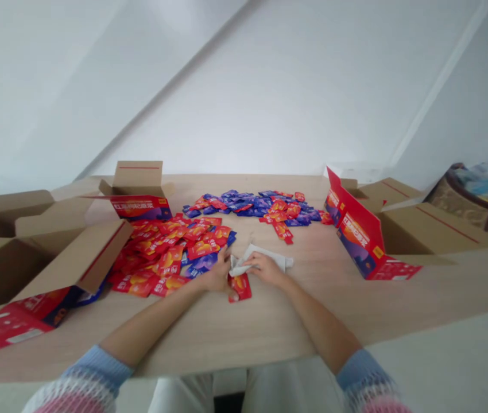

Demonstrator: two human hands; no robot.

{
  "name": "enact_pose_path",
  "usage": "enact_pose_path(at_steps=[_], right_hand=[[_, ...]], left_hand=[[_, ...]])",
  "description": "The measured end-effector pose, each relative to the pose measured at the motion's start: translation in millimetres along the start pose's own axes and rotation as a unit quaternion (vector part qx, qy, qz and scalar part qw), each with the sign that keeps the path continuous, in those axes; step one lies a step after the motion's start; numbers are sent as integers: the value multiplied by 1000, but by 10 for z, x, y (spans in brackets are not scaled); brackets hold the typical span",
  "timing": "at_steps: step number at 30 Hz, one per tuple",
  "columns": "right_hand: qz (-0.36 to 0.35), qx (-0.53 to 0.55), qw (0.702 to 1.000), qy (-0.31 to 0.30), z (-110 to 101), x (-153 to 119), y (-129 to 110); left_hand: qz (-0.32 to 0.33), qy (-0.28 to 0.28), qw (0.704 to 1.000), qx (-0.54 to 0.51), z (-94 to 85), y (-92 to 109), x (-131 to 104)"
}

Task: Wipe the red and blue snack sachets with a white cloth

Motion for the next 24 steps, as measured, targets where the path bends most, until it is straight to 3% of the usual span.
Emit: enact_pose_path(at_steps=[2, 5, 7, 9, 13, 15, 20, 24], right_hand=[[-6, 59, 998, 7, -24, -1, -47], [15, 107, 991, -76, -16, -6, -129], [38, 104, 985, -131, 5, -12, -159], [50, 80, 985, -143, 16, -11, -146], [58, -20, 994, -95, 4, 15, -25], [76, -74, 992, -65, 3, 31, 33], [126, -151, 981, 5, 11, 35, 89], [98, -122, 987, 30, -49, -6, 131]], left_hand=[[-44, 36, 998, 2, 98, 9, 33], [-78, 108, 991, -7, 198, 1, 75], [-61, 132, 989, -13, 174, -3, 85], [-8, 98, 995, -4, 69, -1, 79], [97, -67, 993, -2, -239, -10, 32], [125, -112, 986, -18, -341, -19, 9], [103, -93, 990, -16, -322, 7, -33], [73, -34, 997, -8, -236, 85, -58]])
Point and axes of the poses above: each hand's wrist, its own x-axis towards the middle knuckle, its own z-axis out of the palm, y = z × x, the point moved 1 cm from there along x, towards the middle knuckle, and after that the axes turned 11 degrees about x, right-handed, at the moved point
